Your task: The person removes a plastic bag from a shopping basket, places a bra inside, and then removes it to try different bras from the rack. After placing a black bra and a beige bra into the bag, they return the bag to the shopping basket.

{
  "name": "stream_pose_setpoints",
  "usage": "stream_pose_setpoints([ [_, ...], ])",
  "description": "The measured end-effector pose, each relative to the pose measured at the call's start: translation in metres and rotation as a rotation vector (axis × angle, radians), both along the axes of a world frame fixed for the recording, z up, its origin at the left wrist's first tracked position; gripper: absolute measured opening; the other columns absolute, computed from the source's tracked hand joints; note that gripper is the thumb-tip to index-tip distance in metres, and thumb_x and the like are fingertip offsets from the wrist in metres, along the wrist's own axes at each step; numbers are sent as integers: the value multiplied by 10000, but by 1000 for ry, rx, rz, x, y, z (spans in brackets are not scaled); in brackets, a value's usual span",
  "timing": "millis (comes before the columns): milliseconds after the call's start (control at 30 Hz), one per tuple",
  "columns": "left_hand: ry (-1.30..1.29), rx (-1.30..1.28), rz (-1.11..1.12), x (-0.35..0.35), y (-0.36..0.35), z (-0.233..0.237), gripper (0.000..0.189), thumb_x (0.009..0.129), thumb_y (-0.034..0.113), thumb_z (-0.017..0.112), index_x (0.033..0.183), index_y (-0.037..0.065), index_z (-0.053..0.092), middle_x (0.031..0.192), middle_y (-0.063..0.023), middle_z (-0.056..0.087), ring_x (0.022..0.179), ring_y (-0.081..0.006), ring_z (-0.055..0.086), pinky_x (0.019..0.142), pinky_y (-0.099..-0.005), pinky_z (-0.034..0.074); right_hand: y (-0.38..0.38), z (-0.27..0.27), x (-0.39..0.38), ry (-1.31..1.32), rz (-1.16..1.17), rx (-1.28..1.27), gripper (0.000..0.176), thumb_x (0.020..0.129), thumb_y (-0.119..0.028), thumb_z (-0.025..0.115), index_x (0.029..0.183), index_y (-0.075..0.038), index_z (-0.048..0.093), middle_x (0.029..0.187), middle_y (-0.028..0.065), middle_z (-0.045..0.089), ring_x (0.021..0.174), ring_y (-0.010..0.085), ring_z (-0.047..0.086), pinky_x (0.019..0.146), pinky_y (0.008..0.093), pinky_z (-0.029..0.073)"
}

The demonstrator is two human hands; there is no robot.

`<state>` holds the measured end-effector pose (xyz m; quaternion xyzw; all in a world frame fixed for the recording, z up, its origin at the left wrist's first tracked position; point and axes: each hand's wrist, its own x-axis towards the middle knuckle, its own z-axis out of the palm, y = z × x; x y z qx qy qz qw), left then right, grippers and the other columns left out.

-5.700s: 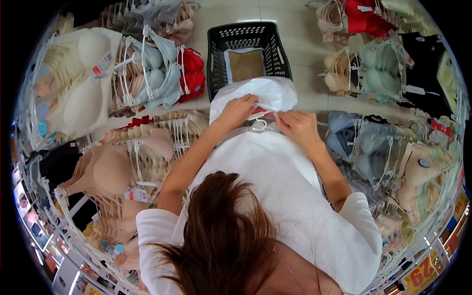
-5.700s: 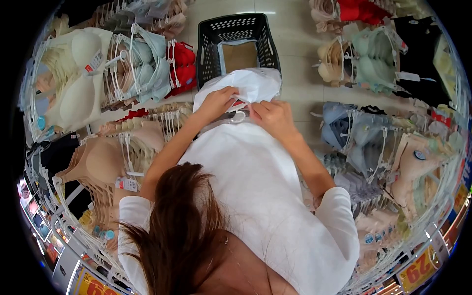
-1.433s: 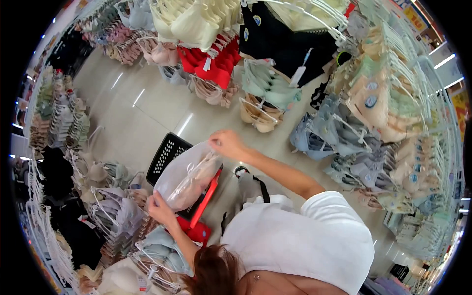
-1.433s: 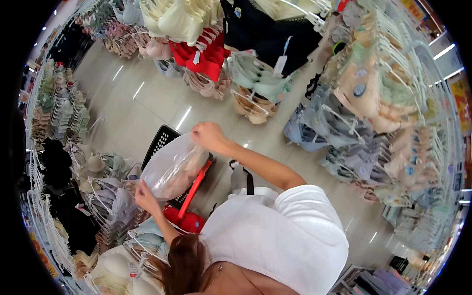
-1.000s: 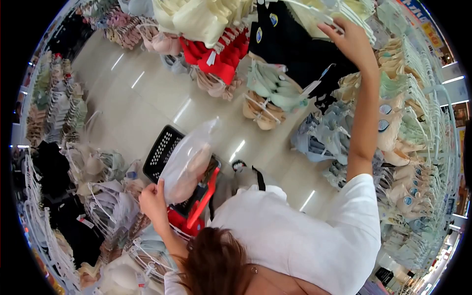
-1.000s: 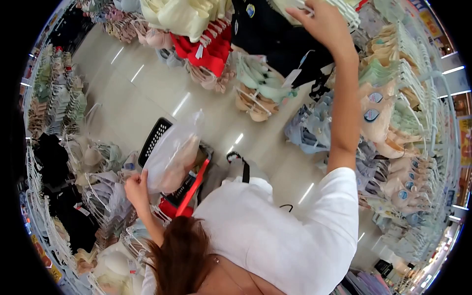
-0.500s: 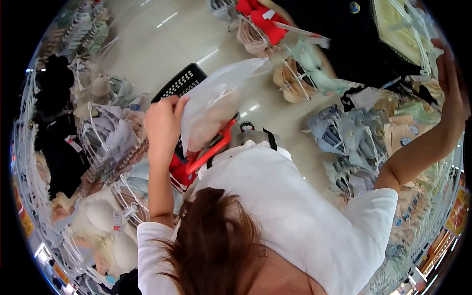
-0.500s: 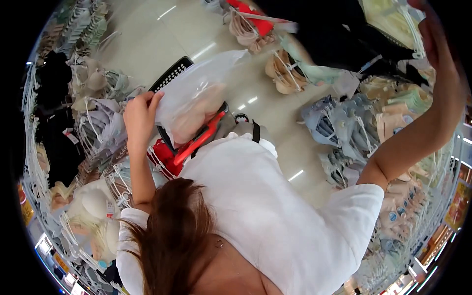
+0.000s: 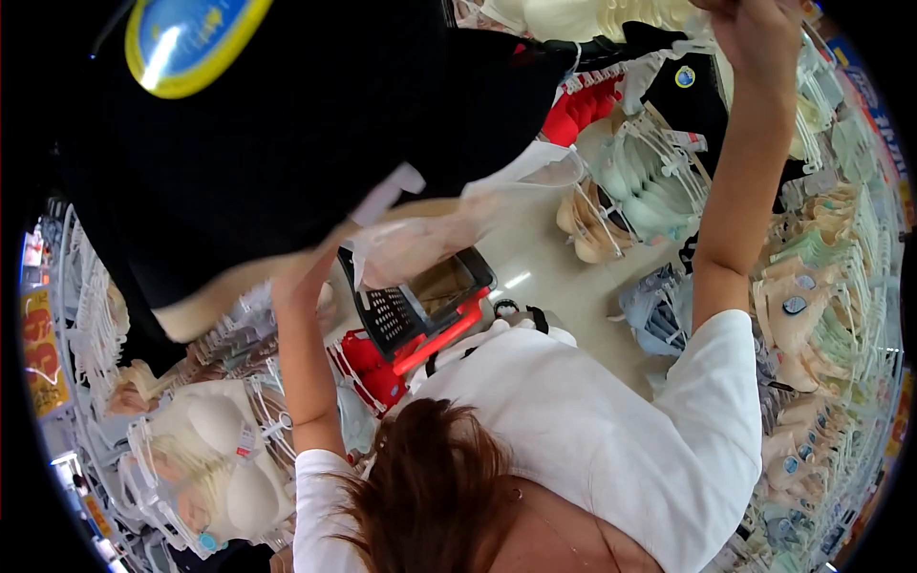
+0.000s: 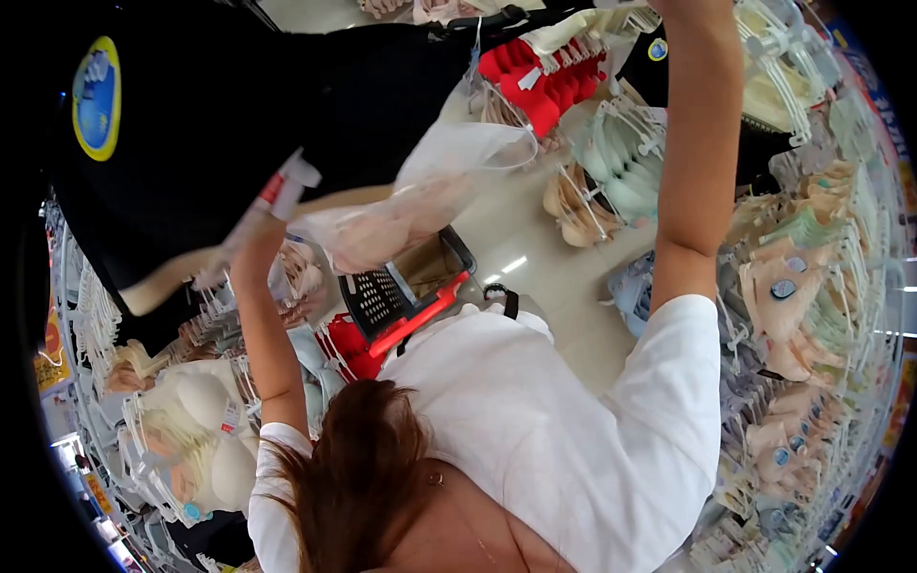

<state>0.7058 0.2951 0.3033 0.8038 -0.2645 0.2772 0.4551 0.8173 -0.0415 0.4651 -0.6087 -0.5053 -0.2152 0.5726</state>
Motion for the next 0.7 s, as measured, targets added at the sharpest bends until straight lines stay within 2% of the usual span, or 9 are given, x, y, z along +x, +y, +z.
stream_pose_setpoints([
  [200,235,50,325,-26,71,-27,148,824,123,609,938,55,673,834,-76,661,714,-168,596,698,-286,470,19,-17,4,76,-82,-1,317,945,-245,494,897,48,606,509,-56,353,416,20,276,382,187,197],
  [333,262,108,374,-29,85,-37,120,821,130,614,888,54,679,819,-69,658,723,-165,594,695,-281,464,21,-5,-4,-27,-111,-20,328,940,-264,504,904,45,609,512,-62,352,410,12,265,368,186,176],
  [367,229,276,380,-26,84,-33,115,820,132,615,875,54,680,815,-67,657,725,-164,593,695,-280,463,22,2,-7,-45,-131,-19,332,943,-272,497,906,37,612,514,-64,347,404,9,255,367,183,168],
  [400,-42,998,532,-14,82,-18,142,814,187,627,807,50,665,733,-89,639,625,-224,567,581,-304,431,23,8,-10,-48,-181,-7,331,943,-275,496,907,32,613,515,-64,345,401,8,251,367,181,165],
  [433,235,510,536,-9,34,15,258,807,236,636,722,-7,612,596,-135,548,501,-271,444,495,-340,354,24,12,-12,-52,-233,4,330,944,-277,494,907,27,615,516,-65,343,399,8,248,367,180,162],
  [500,518,341,555,-8,5,50,343,836,219,630,670,-56,508,499,-21,378,484,-84,331,449,-281,265,23,17,-11,-39,-148,5,324,944,-274,494,901,22,618,513,-65,342,396,8,247,366,180,161],
  [533,520,341,554,-9,4,51,343,836,219,630,670,-56,508,499,-21,378,484,-84,331,449,-281,265,23,18,-11,-28,-59,10,319,944,-271,495,895,17,620,511,-66,340,393,8,245,365,179,159],
  [600,518,352,565,-10,5,52,372,808,248,634,664,-72,511,488,-148,372,460,-222,280,460,-354,281,28,12,-10,-40,-134,8,319,944,-272,495,888,16,622,504,-66,337,392,8,247,363,180,159],
  [700,567,301,605,-15,6,54,354,806,233,634,670,-76,529,476,-129,373,440,-188,296,450,-347,279,32,3,-6,-59,-123,-79,328,942,-276,498,874,16,630,478,-70,342,393,13,272,363,184,181],
])
